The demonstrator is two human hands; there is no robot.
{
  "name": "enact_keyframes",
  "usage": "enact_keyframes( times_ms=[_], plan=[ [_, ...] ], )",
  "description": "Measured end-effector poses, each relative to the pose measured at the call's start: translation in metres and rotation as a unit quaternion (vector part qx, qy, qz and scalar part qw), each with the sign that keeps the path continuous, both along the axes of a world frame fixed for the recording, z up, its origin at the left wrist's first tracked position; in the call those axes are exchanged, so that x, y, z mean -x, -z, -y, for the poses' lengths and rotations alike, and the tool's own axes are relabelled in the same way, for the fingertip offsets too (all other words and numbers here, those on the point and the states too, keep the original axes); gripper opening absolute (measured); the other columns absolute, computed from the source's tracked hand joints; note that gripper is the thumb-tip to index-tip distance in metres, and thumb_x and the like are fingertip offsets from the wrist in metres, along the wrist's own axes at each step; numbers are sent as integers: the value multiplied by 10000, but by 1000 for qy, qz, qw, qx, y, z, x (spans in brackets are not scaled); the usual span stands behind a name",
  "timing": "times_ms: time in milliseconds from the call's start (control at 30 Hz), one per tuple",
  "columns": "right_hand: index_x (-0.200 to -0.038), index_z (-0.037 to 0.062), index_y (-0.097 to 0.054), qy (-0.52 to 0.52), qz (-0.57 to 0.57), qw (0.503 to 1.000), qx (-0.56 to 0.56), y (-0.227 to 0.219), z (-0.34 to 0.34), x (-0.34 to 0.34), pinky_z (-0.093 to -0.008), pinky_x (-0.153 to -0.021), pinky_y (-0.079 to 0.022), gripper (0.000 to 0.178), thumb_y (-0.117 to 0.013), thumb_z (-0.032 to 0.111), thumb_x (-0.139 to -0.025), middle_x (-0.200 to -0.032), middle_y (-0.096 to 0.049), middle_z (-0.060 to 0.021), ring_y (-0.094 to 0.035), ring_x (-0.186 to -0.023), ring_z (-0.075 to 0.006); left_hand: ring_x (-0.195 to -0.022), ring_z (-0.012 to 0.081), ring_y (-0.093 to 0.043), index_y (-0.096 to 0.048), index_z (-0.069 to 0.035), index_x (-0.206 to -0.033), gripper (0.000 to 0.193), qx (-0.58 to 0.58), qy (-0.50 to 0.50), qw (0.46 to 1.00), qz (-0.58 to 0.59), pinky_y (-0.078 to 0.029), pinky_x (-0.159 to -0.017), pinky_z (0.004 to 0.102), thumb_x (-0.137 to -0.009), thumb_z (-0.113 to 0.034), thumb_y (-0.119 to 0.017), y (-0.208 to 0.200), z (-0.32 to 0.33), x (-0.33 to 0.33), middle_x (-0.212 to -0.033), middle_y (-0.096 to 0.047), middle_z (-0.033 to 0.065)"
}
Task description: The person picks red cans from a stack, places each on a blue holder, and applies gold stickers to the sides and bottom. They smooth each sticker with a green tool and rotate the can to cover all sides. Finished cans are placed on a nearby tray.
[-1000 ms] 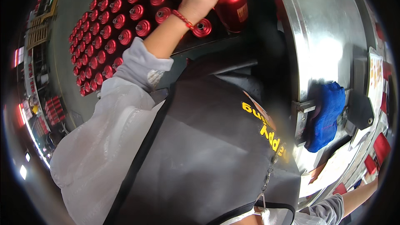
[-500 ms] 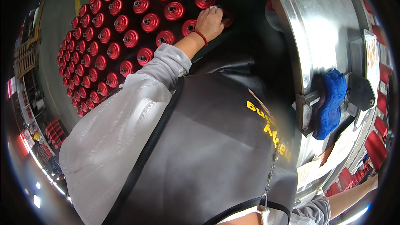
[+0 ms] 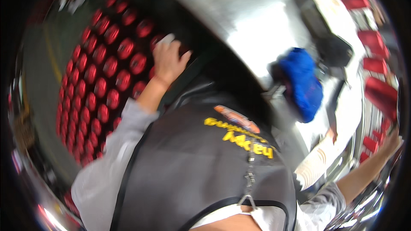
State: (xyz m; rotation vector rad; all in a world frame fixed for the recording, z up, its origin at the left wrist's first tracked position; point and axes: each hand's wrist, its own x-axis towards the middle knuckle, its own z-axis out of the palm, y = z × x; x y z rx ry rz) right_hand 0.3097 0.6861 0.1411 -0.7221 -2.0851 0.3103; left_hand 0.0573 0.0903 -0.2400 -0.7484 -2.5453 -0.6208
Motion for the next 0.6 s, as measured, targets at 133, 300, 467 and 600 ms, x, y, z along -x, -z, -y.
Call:
enact_keyframes(
  times_ms=[133, 300, 467, 600],
  plan=[
    [-1192, 11, -658, -77, -19, 996, 42, 4, 73, 13, -329, -780, -567, 356, -595, 250, -935, -1104, -702, -147, -687, -926, -238, -894, 293, -671, -664, -19, -979, 177, -277, 286, 903, 163, -534, -803, 345, -896, -167, -716, -147, -77, -6, -1018, -700, 147],
    [-1199, 1, -645, -234, -68, 892, 381, 64, 144, 51, -278, -702, -582, 386, -506, 312, -1016, -1086, -699, -127, -694, -872, -174, -1106, 175, -579, -468, 16, -1384, 481, -321, 541, 580, 517, -465, -983, 332, -996, -248, -574, -226, -220, -7, -1247, -596, 110],
    [-1106, 11, -661, -130, -133, 769, 612, 139, 195, 77, -268, -708, -552, 450, -480, 420, -1060, -958, -708, -108, -673, -818, -144, -1092, 155, -613, -429, 27, -1416, 655, -251, 463, 475, 705, -516, -937, 293, -956, -369, -673, -218, -283, -17, -1232, -607, 133],
    [-1091, -9, -661, -160, -176, 720, 652, 160, 186, 77, -291, -758, -550, 513, -436, 453, -1071, -982, -706, -125, -672, -841, -172, -969, 132, -659, -529, 34, -1255, 447, -306, 415, 429, 742, -556, -851, 275, -984, -302, -643, -211, -291, -20, -1115, -662, 109]
  ],
)
